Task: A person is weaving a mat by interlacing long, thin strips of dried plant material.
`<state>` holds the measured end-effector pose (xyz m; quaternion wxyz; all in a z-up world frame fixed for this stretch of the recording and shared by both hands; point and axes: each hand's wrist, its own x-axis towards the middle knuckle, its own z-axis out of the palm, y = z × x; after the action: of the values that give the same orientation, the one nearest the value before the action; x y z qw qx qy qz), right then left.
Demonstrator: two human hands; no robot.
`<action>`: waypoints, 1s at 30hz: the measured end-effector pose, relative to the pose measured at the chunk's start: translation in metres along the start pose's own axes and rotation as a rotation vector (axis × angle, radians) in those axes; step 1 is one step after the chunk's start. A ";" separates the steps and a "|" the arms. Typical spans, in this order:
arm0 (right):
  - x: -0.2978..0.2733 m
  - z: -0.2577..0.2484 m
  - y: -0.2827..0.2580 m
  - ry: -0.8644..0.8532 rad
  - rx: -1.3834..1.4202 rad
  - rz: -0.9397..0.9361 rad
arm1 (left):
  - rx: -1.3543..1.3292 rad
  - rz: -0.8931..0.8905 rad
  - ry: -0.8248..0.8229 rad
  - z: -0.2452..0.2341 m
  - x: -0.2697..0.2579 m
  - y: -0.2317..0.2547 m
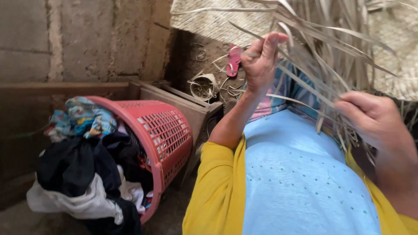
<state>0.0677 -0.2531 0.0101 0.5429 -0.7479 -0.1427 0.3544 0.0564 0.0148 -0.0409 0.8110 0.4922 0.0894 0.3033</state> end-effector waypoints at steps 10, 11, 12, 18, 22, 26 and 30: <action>-0.026 -0.029 0.067 -0.048 0.089 0.041 | 0.005 0.052 0.139 -0.028 0.031 0.004; -0.027 -0.033 0.077 -0.055 0.087 0.038 | 0.007 0.057 0.145 -0.033 0.033 0.002; -0.029 -0.036 0.087 -0.057 0.069 0.051 | -0.033 0.083 0.126 -0.037 0.035 -0.001; -0.035 -0.037 0.091 -0.067 -0.005 0.071 | 0.088 0.100 0.136 -0.052 0.041 -0.005; -0.046 -0.042 0.118 -0.029 0.117 0.111 | 0.065 0.125 0.164 -0.054 0.045 0.009; -0.046 -0.064 0.157 -0.057 0.204 0.140 | 0.086 0.172 0.203 -0.105 0.060 -0.011; -0.055 -0.136 0.380 0.045 -0.025 0.146 | 0.168 0.254 0.510 -0.135 0.083 0.034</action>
<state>0.0567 -0.5231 -0.2949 0.5095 -0.7707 -0.0799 0.3743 0.0492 0.1742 -0.0668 0.6744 0.4727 0.2526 0.5079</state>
